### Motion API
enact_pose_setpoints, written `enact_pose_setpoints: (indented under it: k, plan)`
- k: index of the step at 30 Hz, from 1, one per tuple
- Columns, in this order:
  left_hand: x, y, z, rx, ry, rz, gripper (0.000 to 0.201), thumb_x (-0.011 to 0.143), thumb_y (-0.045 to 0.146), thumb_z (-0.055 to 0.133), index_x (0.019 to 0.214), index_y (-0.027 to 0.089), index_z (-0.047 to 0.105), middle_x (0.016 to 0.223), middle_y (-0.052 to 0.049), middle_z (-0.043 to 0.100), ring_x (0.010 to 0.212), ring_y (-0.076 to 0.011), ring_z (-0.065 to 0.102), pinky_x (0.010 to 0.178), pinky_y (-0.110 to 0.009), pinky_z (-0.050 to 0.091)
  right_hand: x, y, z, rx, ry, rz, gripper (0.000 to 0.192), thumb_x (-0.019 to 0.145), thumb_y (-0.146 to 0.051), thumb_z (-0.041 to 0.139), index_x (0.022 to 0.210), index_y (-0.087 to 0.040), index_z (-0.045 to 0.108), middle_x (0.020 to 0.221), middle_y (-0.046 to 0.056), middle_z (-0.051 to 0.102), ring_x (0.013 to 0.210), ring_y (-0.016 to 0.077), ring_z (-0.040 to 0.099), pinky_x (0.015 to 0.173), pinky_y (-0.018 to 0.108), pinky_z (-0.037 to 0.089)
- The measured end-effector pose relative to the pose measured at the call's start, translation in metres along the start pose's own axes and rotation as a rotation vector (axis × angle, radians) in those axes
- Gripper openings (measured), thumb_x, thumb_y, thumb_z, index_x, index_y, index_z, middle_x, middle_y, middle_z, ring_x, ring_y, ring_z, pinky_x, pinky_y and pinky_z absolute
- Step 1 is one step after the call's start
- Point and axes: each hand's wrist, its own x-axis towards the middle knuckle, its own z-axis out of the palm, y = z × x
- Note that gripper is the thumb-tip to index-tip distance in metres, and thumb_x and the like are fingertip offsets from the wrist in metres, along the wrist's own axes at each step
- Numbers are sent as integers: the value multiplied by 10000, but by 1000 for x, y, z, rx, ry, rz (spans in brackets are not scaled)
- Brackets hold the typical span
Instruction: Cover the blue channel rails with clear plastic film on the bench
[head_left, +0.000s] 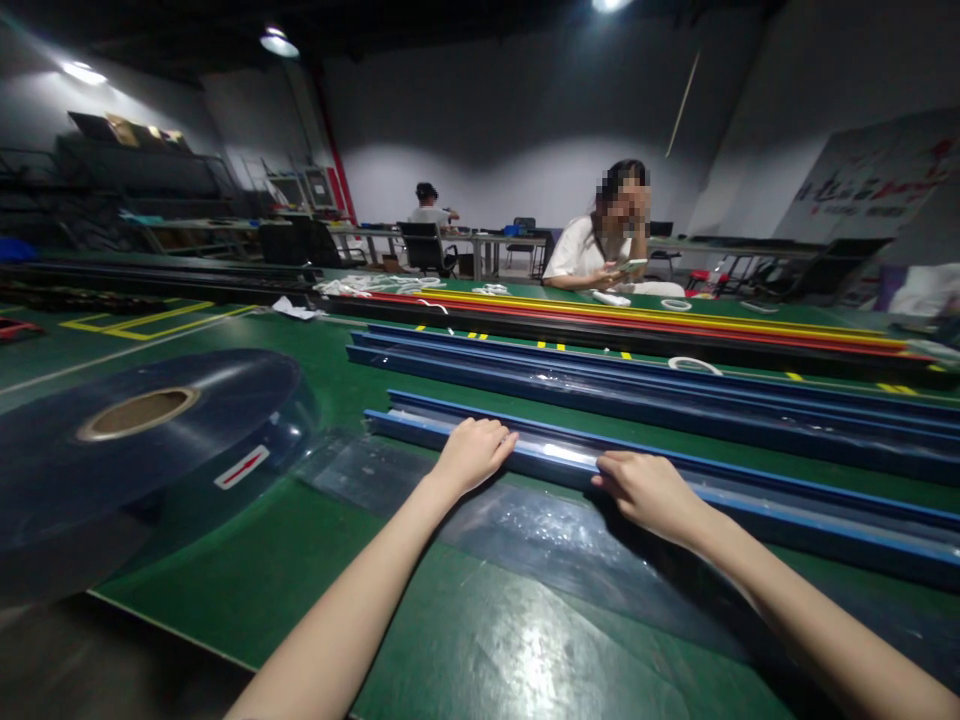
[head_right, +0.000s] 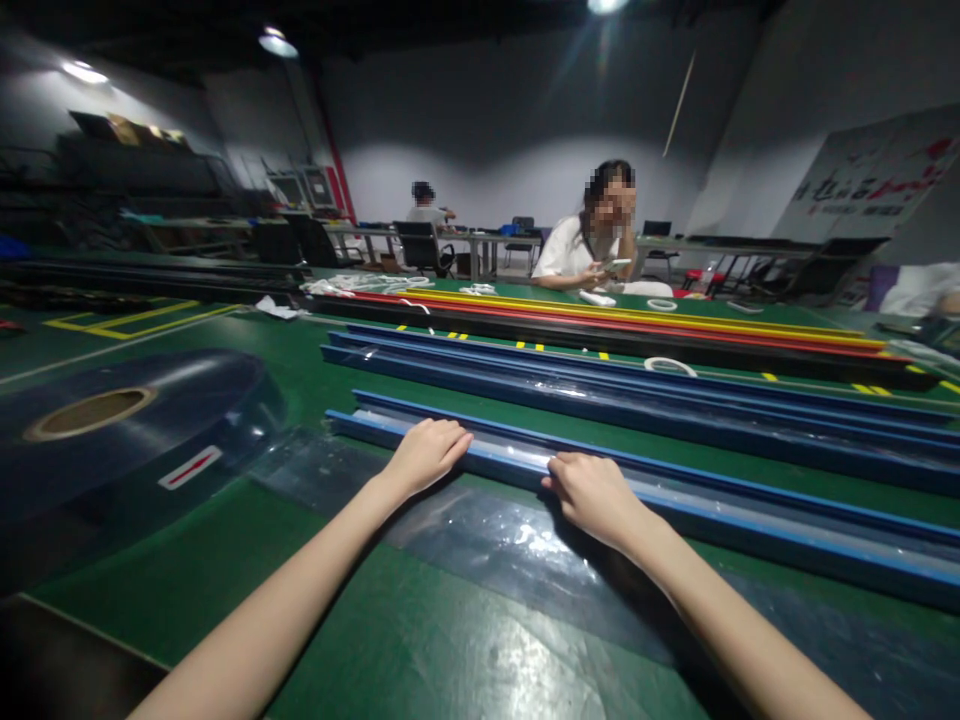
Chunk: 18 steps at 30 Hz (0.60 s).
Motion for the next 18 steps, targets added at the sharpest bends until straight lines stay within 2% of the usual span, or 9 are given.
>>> enact_pose_setpoints:
  k: [6, 14, 18]
  plan:
    - [0, 8, 3, 1, 0, 159, 370, 936, 332, 286, 807, 170, 592, 788, -34, 620, 776, -147, 555, 683, -278, 335, -24, 20, 4, 0, -5, 63, 234, 870, -274, 346, 736, -192, 521, 801, 53, 623, 665, 152, 588, 520, 254, 258]
    - [-1, 6, 4, 61, 8, 155, 372, 931, 310, 297, 777, 169, 605, 779, -33, 626, 758, -146, 559, 656, -282, 321, -69, 58, 11, -2, -2, 191, 253, 860, -300, 337, 746, -216, 545, 793, 47, 640, 682, 182, 612, 536, 255, 337]
    - [-1, 1, 2, 77, -8, 78, 396, 931, 305, 282, 746, 170, 606, 780, -34, 643, 749, -145, 570, 663, -282, 332, -91, 81, 18, 25, 26, 265, 280, 853, -338, 353, 798, -227, 604, 876, 57, 669, 746, 208, 632, 575, 274, 405]
